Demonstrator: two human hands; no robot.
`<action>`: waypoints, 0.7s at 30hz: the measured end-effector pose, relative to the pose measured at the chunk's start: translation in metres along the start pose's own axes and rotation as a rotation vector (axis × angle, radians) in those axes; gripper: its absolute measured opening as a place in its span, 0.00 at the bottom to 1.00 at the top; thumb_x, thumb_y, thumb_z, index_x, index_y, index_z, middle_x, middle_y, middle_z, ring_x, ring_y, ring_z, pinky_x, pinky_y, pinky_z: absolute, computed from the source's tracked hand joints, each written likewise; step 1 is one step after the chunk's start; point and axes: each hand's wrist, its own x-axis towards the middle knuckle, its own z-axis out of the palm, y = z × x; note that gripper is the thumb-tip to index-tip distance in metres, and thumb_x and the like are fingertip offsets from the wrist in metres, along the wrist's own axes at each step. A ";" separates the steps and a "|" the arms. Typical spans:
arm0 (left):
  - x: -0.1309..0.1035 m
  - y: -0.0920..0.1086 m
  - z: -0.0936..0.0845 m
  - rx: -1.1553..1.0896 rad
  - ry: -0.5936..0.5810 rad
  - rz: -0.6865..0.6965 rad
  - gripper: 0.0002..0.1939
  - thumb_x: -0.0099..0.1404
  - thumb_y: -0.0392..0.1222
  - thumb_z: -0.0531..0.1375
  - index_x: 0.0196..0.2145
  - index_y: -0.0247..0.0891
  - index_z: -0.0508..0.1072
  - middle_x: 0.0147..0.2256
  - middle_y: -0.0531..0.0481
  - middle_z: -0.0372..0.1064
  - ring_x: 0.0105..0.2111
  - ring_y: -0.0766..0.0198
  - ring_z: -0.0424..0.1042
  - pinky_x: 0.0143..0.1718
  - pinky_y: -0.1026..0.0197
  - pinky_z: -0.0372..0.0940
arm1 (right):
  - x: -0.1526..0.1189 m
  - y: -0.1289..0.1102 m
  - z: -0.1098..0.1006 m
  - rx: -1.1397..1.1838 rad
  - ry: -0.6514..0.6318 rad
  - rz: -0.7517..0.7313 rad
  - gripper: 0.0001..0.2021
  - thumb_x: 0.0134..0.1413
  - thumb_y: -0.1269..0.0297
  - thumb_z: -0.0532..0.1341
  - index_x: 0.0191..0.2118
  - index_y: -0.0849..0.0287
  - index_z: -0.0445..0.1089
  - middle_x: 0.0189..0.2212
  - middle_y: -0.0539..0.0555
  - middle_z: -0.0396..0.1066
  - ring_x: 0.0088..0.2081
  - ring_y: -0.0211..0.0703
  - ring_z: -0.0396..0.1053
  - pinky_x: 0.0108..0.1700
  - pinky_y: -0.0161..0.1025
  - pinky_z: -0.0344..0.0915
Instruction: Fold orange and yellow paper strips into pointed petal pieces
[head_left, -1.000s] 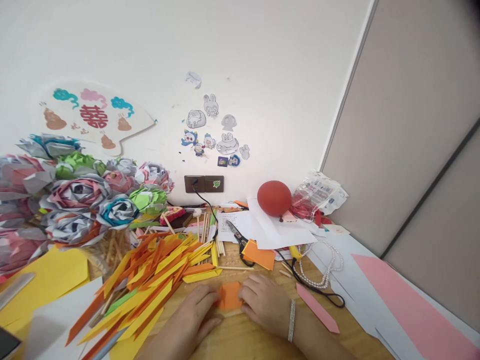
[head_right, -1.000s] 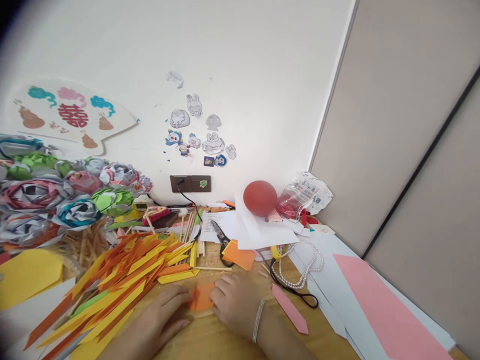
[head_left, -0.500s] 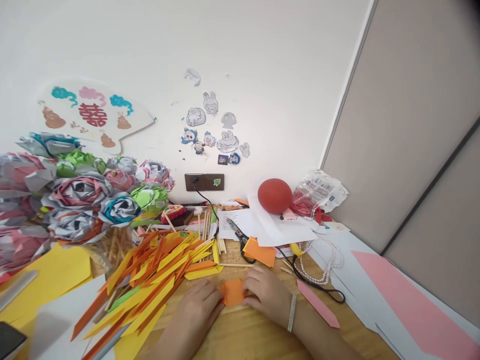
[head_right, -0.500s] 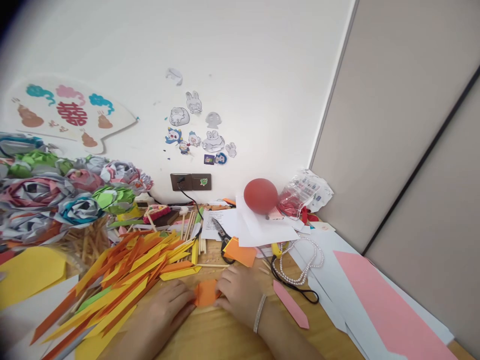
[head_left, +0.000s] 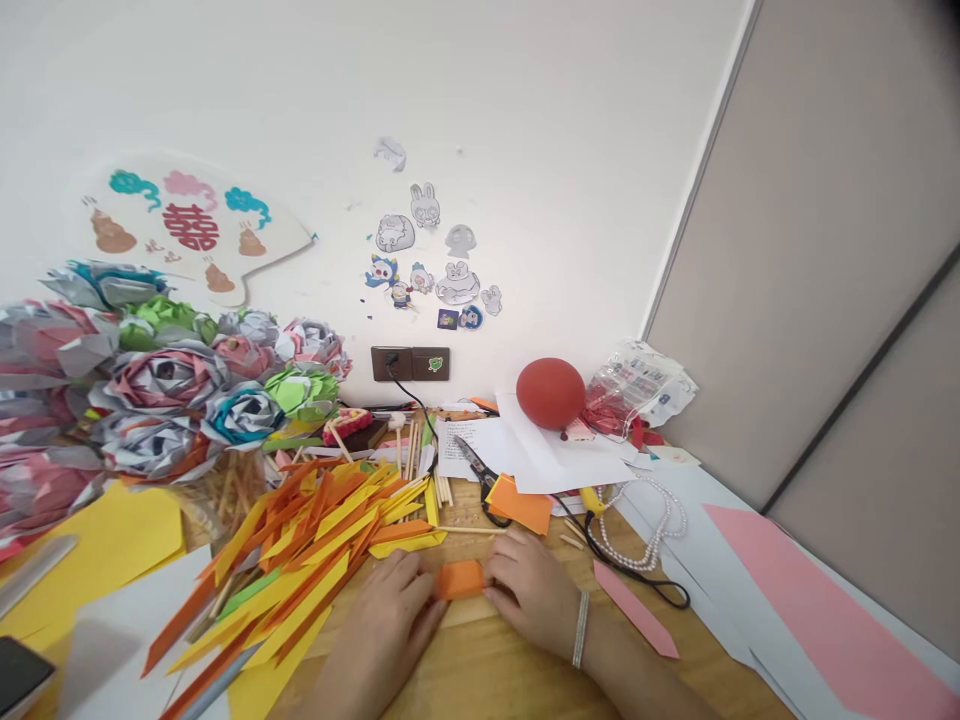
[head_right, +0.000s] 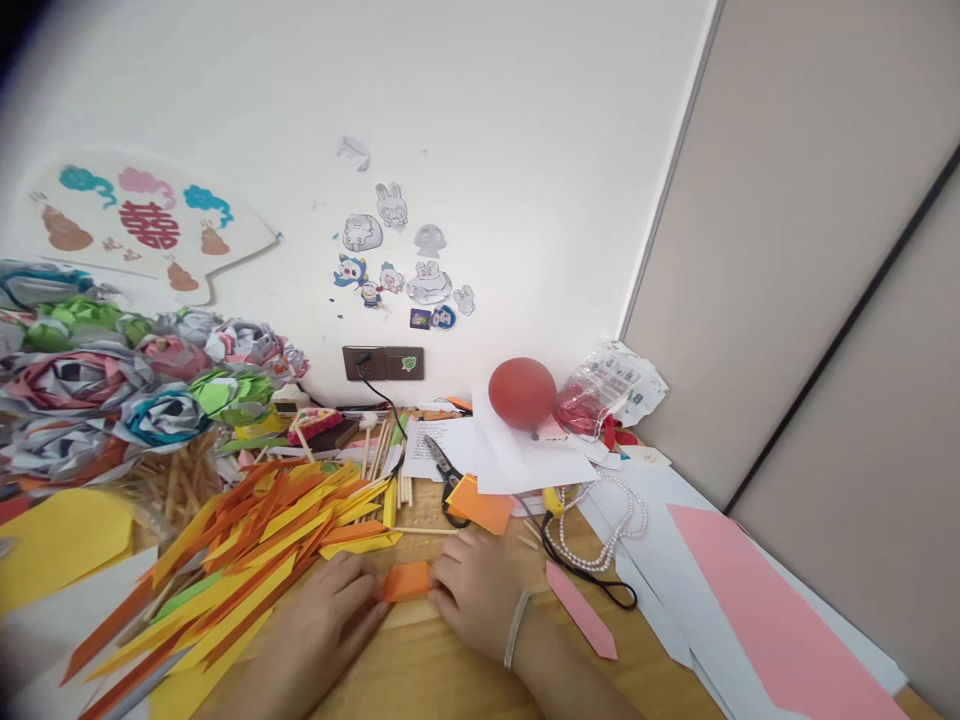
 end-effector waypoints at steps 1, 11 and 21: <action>0.000 0.000 0.000 -0.018 -0.005 -0.023 0.09 0.63 0.39 0.53 0.26 0.39 0.69 0.30 0.50 0.67 0.33 0.59 0.66 0.34 0.58 0.63 | 0.000 -0.001 0.001 0.035 0.015 0.040 0.03 0.51 0.72 0.60 0.29 0.58 0.67 0.32 0.50 0.67 0.37 0.42 0.61 0.40 0.37 0.56; 0.004 0.001 0.005 -0.059 -0.059 -0.117 0.10 0.64 0.38 0.53 0.26 0.38 0.68 0.31 0.48 0.66 0.34 0.58 0.65 0.37 0.57 0.61 | 0.004 -0.008 0.010 0.182 0.098 0.314 0.06 0.44 0.70 0.65 0.24 0.58 0.67 0.31 0.49 0.66 0.38 0.43 0.61 0.40 0.38 0.54; 0.012 0.009 0.002 0.136 -0.209 -0.239 0.09 0.64 0.39 0.54 0.29 0.36 0.71 0.33 0.46 0.68 0.37 0.55 0.66 0.40 0.56 0.60 | 0.006 -0.018 0.017 0.071 0.139 0.403 0.09 0.45 0.67 0.65 0.21 0.59 0.64 0.29 0.50 0.64 0.36 0.44 0.60 0.38 0.40 0.53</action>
